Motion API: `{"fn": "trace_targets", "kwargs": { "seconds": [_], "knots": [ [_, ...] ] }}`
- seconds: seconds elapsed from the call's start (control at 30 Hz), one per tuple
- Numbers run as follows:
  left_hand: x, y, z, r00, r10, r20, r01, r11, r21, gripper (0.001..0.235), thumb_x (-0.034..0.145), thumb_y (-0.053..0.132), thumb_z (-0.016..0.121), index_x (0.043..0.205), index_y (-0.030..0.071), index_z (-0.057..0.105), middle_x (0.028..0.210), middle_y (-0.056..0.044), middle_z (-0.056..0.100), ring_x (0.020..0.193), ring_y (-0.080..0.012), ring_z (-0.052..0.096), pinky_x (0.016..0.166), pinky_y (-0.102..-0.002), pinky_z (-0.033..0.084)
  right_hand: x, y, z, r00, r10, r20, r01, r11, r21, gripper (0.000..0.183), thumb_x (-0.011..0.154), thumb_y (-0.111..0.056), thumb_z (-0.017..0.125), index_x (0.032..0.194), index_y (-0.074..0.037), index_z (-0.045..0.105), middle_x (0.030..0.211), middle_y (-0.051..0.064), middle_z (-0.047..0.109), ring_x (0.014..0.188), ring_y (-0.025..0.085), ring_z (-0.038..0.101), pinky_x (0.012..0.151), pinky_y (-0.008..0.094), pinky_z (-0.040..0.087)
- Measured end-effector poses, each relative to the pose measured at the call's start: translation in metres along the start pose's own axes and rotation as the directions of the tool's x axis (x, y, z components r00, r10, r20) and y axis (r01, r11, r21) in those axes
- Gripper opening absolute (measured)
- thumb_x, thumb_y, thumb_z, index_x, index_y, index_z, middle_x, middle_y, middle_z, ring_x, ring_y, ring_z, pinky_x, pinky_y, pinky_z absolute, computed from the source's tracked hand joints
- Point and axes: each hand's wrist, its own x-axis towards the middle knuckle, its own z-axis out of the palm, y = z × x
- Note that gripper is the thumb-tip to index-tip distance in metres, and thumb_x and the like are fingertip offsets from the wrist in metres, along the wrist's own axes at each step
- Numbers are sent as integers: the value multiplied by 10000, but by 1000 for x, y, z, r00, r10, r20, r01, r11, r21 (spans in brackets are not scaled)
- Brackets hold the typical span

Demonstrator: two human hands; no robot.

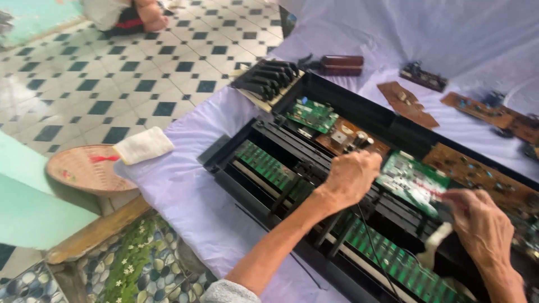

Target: The person removes a plastic frame from a disassembled electronic device and places it on the table. They then use a multimeter to test various points on the internal circuit boards, moving the probes across different components.

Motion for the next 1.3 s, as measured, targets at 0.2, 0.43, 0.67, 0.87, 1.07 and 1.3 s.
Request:
{"fn": "trace_targets", "kwargs": {
  "seconds": [0.2, 0.43, 0.67, 0.87, 1.07, 1.3],
  "knots": [
    [-3, 38, -2, 966, -152, -210, 97, 963, -252, 119, 1058, 168, 530, 962, 115, 485, 568, 7, 523, 433, -193, 547, 380, -355, 429, -14, -32, -63, 992, 90, -84, -17, 780, 626, 175, 1170, -140, 560, 1246, -14, 655, 1111, 172, 728, 838, 269, 627, 754, 380, 468],
    [-28, 96, 12, 983, -57, -175, 13, 970, -241, 405, 1006, 385, 579, 1241, 57, 619, 539, 33, 509, 374, -87, 434, 319, -264, 375, -23, -51, -40, 983, -114, 142, -132, 90, 987, 198, 1091, -136, 527, 1153, 36, 602, 1238, 197, 686, 706, 221, 602, 549, 287, 490],
    [-94, 37, -62, 918, 108, -381, -68, 991, 117, 65, 923, 83, 701, 898, 44, 655, 792, -112, 652, 714, -279, 631, 671, -458, 562, -26, -60, -44, 981, 17, 191, -192, 98, 976, 135, 1147, -145, 525, 1139, -22, 580, 1051, 103, 606, 718, 179, 490, 613, 319, 429],
    [-141, -25, -69, 960, -118, -253, 215, 891, 399, 461, 860, 221, 850, 1169, 67, 544, 1156, -186, 550, 780, -292, 619, 668, -435, 534, -29, -75, -48, 956, 94, 278, -294, 304, 906, 175, 1126, -123, 573, 1086, 41, 618, 1129, 221, 644, 776, 310, 503, 682, 407, 444],
    [-157, -35, -82, 956, -267, -123, 282, 951, 124, 801, 826, 353, 865, 1420, 3, 458, 1039, -177, 602, 923, -370, 649, 716, -482, 561, -34, -85, -42, 966, 103, 235, -256, 321, 912, 169, 1183, -119, 546, 1157, 48, 561, 1129, 227, 566, 700, 327, 420, 660, 392, 354],
    [-157, -43, -78, 949, -286, -136, 288, 958, -5, 694, 834, 231, 791, 1433, -4, 534, 980, -155, 639, 872, -325, 671, 708, -456, 594, -28, -74, -24, 974, 62, 217, -225, 352, 908, 178, 1182, -106, 526, 1255, 55, 551, 1171, 225, 575, 722, 335, 452, 678, 392, 376]
  ]
}}
